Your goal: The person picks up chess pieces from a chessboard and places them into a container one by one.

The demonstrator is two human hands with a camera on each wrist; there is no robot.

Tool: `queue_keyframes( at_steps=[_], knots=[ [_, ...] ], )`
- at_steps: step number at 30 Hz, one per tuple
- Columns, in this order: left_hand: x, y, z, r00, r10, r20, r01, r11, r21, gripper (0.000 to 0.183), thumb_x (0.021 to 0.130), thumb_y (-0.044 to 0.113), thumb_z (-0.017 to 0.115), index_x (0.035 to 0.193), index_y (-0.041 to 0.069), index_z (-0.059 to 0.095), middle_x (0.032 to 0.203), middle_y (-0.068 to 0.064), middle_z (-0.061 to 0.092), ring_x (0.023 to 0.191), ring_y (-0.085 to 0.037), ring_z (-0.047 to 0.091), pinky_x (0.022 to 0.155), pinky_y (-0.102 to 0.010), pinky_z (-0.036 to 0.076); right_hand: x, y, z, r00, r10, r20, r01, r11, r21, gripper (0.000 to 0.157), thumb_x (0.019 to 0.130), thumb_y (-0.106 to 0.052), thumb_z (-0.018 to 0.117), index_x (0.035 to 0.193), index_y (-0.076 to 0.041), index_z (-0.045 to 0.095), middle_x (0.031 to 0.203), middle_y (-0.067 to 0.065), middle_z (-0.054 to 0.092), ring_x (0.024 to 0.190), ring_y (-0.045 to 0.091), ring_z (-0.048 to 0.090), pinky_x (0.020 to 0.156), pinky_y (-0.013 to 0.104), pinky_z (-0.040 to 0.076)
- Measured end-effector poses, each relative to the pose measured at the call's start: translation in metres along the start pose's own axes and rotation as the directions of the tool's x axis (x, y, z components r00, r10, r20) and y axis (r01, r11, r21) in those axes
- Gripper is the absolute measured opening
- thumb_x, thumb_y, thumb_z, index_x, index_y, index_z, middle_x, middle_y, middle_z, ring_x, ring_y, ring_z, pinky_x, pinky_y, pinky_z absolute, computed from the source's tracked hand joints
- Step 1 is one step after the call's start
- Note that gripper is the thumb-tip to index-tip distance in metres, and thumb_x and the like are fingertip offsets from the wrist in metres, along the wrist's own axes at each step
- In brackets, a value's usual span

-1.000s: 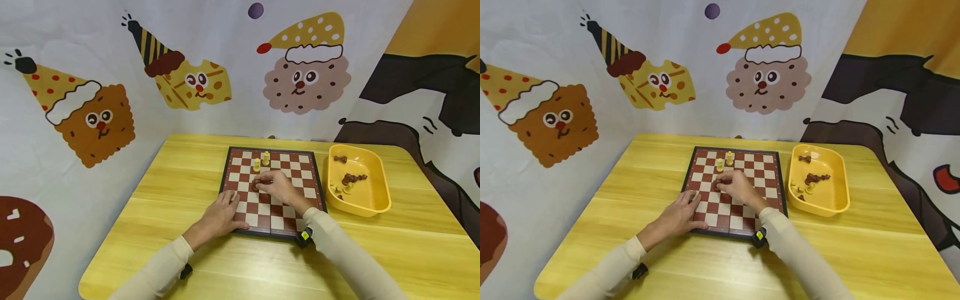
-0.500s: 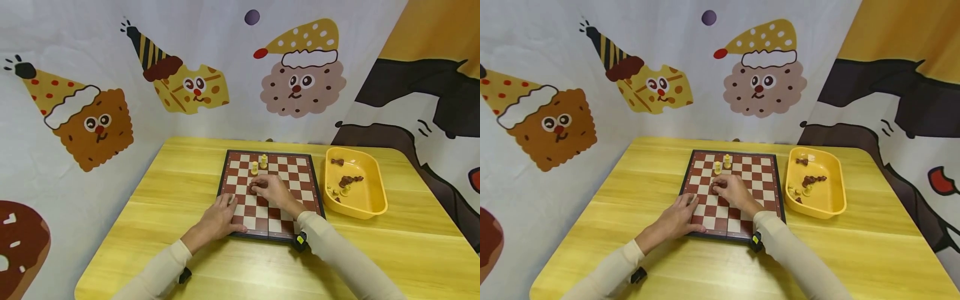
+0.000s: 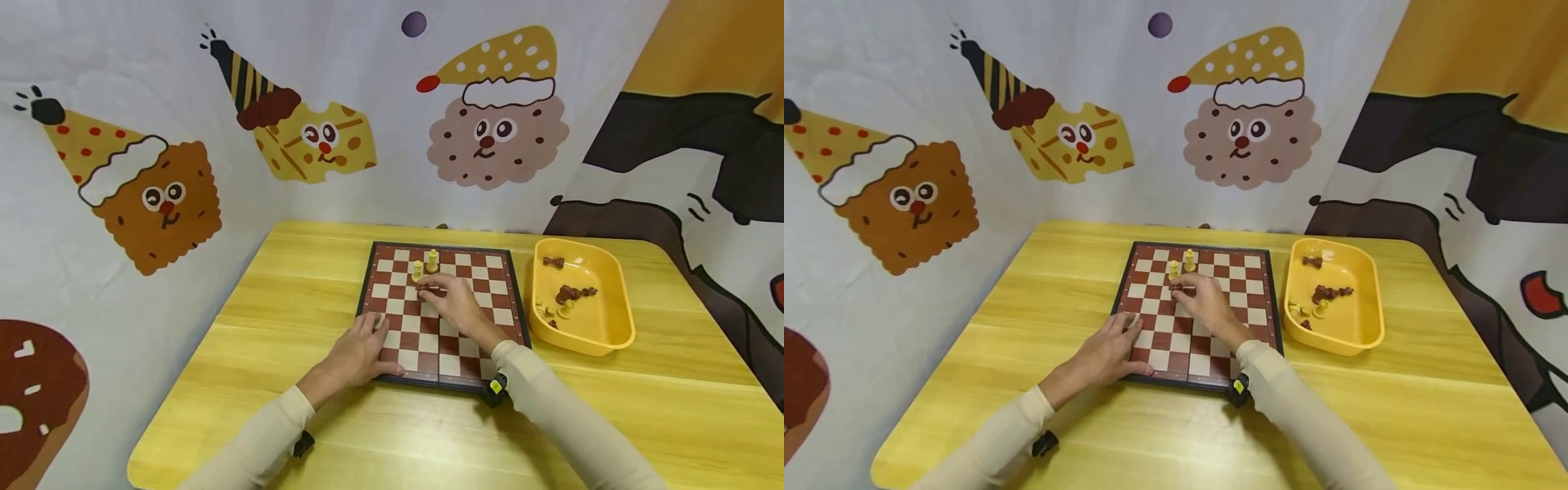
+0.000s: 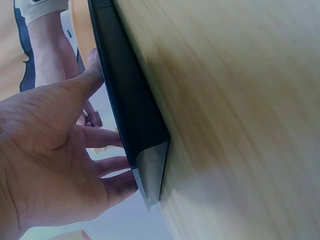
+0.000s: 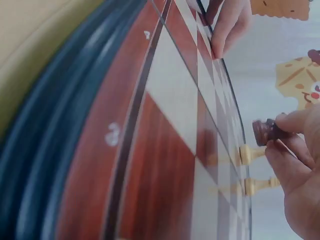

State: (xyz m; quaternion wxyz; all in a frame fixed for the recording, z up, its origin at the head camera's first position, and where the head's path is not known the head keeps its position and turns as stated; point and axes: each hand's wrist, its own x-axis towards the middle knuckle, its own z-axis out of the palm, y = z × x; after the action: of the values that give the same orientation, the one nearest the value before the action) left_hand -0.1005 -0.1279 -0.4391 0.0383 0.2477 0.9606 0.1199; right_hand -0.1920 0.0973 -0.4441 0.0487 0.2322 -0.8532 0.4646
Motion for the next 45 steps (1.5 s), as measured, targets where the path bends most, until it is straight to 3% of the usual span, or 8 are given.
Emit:
queue_keyframes(
  at_steps=[5, 9, 13, 20, 26, 31, 38, 45],
  knots=[
    [0.002, 0.000, -0.001, 1.000, 0.004, -0.003, -0.004, 1.000, -0.010, 0.096, 0.085, 0.057, 0.075, 0.146, -0.010, 0.045, 0.145, -0.026, 0.042, 0.134, -0.041, 0.040, 0.106, -0.050, 0.045, -0.003, 0.006, -0.003, 0.999, 0.013, -0.039, -0.012, 0.999, 0.038, 0.023, 0.095, -0.005, 0.073, 0.117, 0.001, 0.074, 0.111, 0.009, 0.072, 0.100, 0.021, 0.070, 0.088, 0.033, 0.058],
    [0.003, 0.000, -0.001, 0.999, 0.013, -0.030, -0.013, 1.000, -0.001, 0.096, 0.085, 0.058, 0.074, 0.146, -0.010, 0.046, 0.144, -0.026, 0.043, 0.134, -0.041, 0.041, 0.106, -0.050, 0.045, -0.006, 0.007, -0.007, 0.993, -0.033, -0.112, 0.039, 0.998, 0.054, 0.025, 0.094, -0.004, 0.073, 0.119, 0.000, 0.074, 0.109, 0.009, 0.072, 0.097, 0.021, 0.072, 0.082, 0.029, 0.059],
    [0.000, 0.001, 0.002, 1.000, 0.005, -0.027, -0.006, 1.000, -0.009, 0.095, 0.085, 0.058, 0.074, 0.147, -0.009, 0.046, 0.144, -0.028, 0.043, 0.135, -0.042, 0.040, 0.108, -0.051, 0.043, -0.009, 0.008, -0.010, 0.986, -0.071, -0.150, 0.078, 0.996, 0.040, 0.025, 0.094, -0.005, 0.074, 0.118, -0.001, 0.075, 0.108, 0.006, 0.073, 0.095, 0.020, 0.072, 0.080, 0.034, 0.060],
    [-0.004, 0.000, 0.005, 1.000, 0.009, -0.030, -0.009, 1.000, -0.007, 0.096, 0.085, 0.058, 0.074, 0.147, -0.010, 0.046, 0.143, -0.028, 0.043, 0.135, -0.042, 0.040, 0.108, -0.052, 0.043, -0.012, 0.008, -0.010, 0.977, -0.060, -0.205, 0.070, 0.997, 0.043, 0.024, 0.092, -0.006, 0.076, 0.116, -0.004, 0.077, 0.107, 0.003, 0.075, 0.094, 0.017, 0.071, 0.076, 0.035, 0.061],
    [-0.003, 0.000, 0.004, 0.999, 0.008, -0.032, -0.009, 1.000, -0.011, 0.095, 0.085, 0.058, 0.075, 0.147, -0.009, 0.046, 0.145, -0.027, 0.042, 0.135, -0.041, 0.040, 0.108, -0.052, 0.043, -0.013, 0.006, -0.013, 0.981, -0.038, -0.191, 0.049, 0.997, 0.052, 0.025, 0.093, -0.009, 0.077, 0.118, -0.003, 0.076, 0.107, 0.004, 0.076, 0.093, 0.016, 0.072, 0.075, 0.029, 0.060],
    [-0.002, 0.001, 0.006, 0.999, 0.029, -0.041, -0.029, 0.999, -0.012, 0.094, 0.086, 0.057, 0.074, 0.147, -0.009, 0.046, 0.146, -0.028, 0.042, 0.135, -0.042, 0.041, 0.107, -0.053, 0.043, -0.015, 0.002, -0.022, 0.979, 0.006, -0.202, 0.009, 0.997, 0.072, 0.022, 0.092, -0.009, 0.078, 0.114, -0.006, 0.078, 0.102, 0.003, 0.076, 0.090, 0.017, 0.073, 0.077, 0.034, 0.061],
    [-0.003, -0.001, 0.007, 1.000, 0.007, -0.030, -0.007, 1.000, -0.016, 0.096, 0.085, 0.061, 0.073, 0.148, -0.007, 0.046, 0.147, -0.027, 0.042, 0.136, -0.040, 0.040, 0.108, -0.052, 0.043, -0.018, 0.003, -0.031, 0.979, 0.079, -0.190, -0.065, 0.995, 0.076, 0.023, 0.091, -0.011, 0.079, 0.113, -0.005, 0.077, 0.101, 0.003, 0.076, 0.091, 0.020, 0.073, 0.080, 0.035, 0.060],
    [0.000, -0.002, 0.007, 1.000, -0.009, -0.030, 0.008, 0.999, -0.041, 0.096, 0.085, 0.061, 0.074, 0.149, -0.005, 0.046, 0.149, -0.026, 0.040, 0.136, -0.041, 0.039, 0.109, -0.052, 0.042, -0.021, 0.001, -0.044, 0.975, 0.041, -0.219, -0.038, 0.999, 0.017, 0.022, 0.091, -0.010, 0.078, 0.112, -0.005, 0.077, 0.102, 0.008, 0.076, 0.090, 0.025, 0.073, 0.076, 0.038, 0.061]
  ],
)
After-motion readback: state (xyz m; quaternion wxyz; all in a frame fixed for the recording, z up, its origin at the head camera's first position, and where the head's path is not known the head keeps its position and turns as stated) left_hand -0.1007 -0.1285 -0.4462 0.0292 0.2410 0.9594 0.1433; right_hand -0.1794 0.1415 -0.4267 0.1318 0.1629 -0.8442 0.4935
